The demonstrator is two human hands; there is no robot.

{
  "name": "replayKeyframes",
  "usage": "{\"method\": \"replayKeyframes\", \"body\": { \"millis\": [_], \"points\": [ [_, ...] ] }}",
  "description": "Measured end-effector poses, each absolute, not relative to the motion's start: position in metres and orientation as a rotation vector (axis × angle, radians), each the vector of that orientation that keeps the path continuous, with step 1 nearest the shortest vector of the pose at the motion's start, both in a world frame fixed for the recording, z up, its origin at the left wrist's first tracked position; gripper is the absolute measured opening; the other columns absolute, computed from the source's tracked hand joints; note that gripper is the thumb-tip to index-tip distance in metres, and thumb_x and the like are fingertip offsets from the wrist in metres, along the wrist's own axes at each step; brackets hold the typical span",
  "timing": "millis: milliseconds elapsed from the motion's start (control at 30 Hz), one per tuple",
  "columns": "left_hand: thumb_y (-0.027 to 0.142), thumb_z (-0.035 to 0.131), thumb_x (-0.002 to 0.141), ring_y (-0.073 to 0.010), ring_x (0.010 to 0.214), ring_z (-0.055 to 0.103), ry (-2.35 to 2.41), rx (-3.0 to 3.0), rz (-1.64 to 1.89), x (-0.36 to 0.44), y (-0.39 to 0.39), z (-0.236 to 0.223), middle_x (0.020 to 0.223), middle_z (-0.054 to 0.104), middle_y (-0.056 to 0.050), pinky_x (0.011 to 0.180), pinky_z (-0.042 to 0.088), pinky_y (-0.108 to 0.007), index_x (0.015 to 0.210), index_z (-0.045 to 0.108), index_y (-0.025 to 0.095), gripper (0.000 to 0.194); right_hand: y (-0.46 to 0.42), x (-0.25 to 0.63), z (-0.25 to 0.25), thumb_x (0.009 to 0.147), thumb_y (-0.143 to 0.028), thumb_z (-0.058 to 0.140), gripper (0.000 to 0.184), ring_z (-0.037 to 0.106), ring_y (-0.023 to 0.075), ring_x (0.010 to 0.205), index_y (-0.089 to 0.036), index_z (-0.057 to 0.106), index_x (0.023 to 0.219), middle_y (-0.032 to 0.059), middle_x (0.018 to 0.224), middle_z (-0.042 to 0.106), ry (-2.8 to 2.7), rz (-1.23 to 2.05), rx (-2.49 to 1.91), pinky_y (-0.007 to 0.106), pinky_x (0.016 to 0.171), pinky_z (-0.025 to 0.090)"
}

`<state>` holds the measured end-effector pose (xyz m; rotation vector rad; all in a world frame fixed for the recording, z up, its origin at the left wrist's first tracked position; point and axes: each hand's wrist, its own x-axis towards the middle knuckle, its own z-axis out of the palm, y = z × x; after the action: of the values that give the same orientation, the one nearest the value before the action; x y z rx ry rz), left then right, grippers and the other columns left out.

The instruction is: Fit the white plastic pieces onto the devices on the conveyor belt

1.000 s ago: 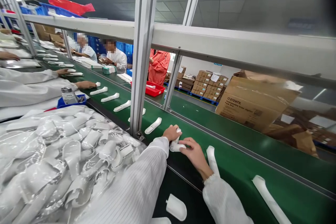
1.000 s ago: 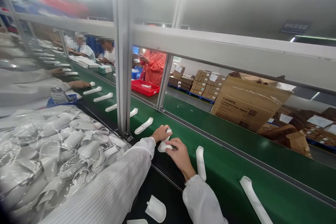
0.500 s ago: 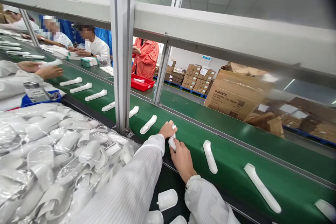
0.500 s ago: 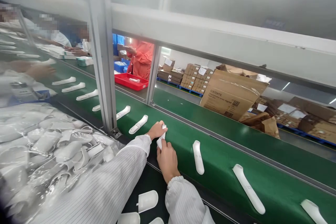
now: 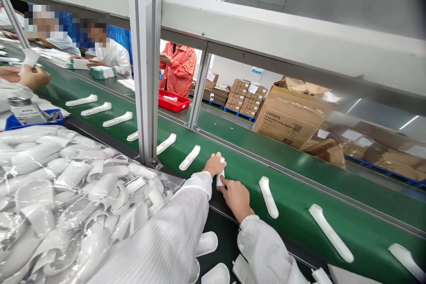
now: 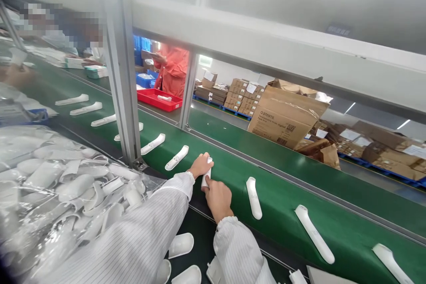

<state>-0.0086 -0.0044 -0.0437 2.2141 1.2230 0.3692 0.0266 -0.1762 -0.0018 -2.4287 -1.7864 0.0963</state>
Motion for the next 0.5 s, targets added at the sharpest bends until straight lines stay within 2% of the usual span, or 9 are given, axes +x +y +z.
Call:
{"method": "replayKeyframes", "body": {
  "millis": [133, 200, 267, 400, 433, 500],
  "points": [
    [0.036, 0.049, 0.089, -0.0283, 0.107, 0.060, 1.209, 2.235, 0.299, 0.005, -0.018, -0.037, 0.121, 0.055, -0.016, 0.089, 0.046, -0.040, 0.118, 0.050, 0.020, 0.033, -0.174, 0.025, 0.007, 0.091, -0.034, 0.061, 0.032, 0.069, 0.0286, 0.093, -0.027, 0.067, 0.122, 0.0123, 0.096, 0.074, -1.722, 0.101, -2.496, 0.035, 0.074, 0.048],
    [0.038, 0.051, 0.089, -0.0277, 0.104, 0.061, 1.203, 2.233, 0.305, 0.006, -0.025, -0.030, 0.125, 0.053, -0.015, 0.088, 0.047, -0.040, 0.120, 0.050, 0.021, 0.035, -0.177, 0.019, 0.017, 0.089, -0.028, 0.062, 0.030, 0.067, 0.0304, 0.098, -0.023, 0.069, 0.118, 0.0139, 0.102, 0.073, -1.714, 0.080, -2.493, 0.036, 0.076, 0.049],
    [0.044, 0.049, 0.090, -0.0266, 0.102, 0.061, 1.223, 2.250, 0.429, 0.000, -0.028, -0.020, 0.130, 0.048, -0.015, 0.086, 0.047, -0.039, 0.127, 0.046, 0.022, 0.043, -0.185, 0.010, 0.027, 0.086, -0.020, 0.063, 0.029, 0.065, 0.0281, 0.103, -0.022, 0.070, 0.114, 0.0118, 0.110, 0.071, -1.754, 0.101, -2.392, 0.034, 0.080, 0.048],
    [0.044, 0.041, 0.094, -0.0302, 0.118, 0.049, 1.371, 2.368, 0.790, -0.034, -0.015, 0.000, 0.135, 0.041, -0.016, 0.089, 0.047, -0.040, 0.139, 0.035, 0.022, 0.051, -0.214, -0.013, 0.037, 0.077, -0.017, 0.066, 0.043, 0.067, 0.0180, 0.086, -0.027, 0.069, 0.119, 0.0028, 0.106, 0.072, -1.955, 0.746, -1.830, 0.024, 0.074, 0.049],
    [0.042, 0.042, 0.093, -0.0315, 0.123, 0.044, 1.424, 2.396, 0.802, -0.045, -0.009, 0.003, 0.137, 0.040, -0.016, 0.092, 0.045, -0.041, 0.140, 0.035, 0.022, 0.051, -0.222, -0.019, 0.036, 0.074, -0.018, 0.069, 0.047, 0.066, 0.0183, 0.085, -0.027, 0.069, 0.119, 0.0025, 0.105, 0.072, -1.991, 0.890, -1.735, 0.024, 0.073, 0.049],
    [0.040, 0.046, 0.092, -0.0330, 0.127, 0.038, 1.526, 2.417, 0.738, -0.063, 0.003, 0.003, 0.139, 0.039, -0.015, 0.097, 0.042, -0.044, 0.138, 0.038, 0.023, 0.050, -0.233, -0.028, 0.031, 0.069, -0.014, 0.068, 0.044, 0.065, 0.0204, 0.089, -0.026, 0.073, 0.111, 0.0029, 0.103, 0.072, -2.052, 0.970, -1.718, 0.025, 0.076, 0.049]
  ]
}}
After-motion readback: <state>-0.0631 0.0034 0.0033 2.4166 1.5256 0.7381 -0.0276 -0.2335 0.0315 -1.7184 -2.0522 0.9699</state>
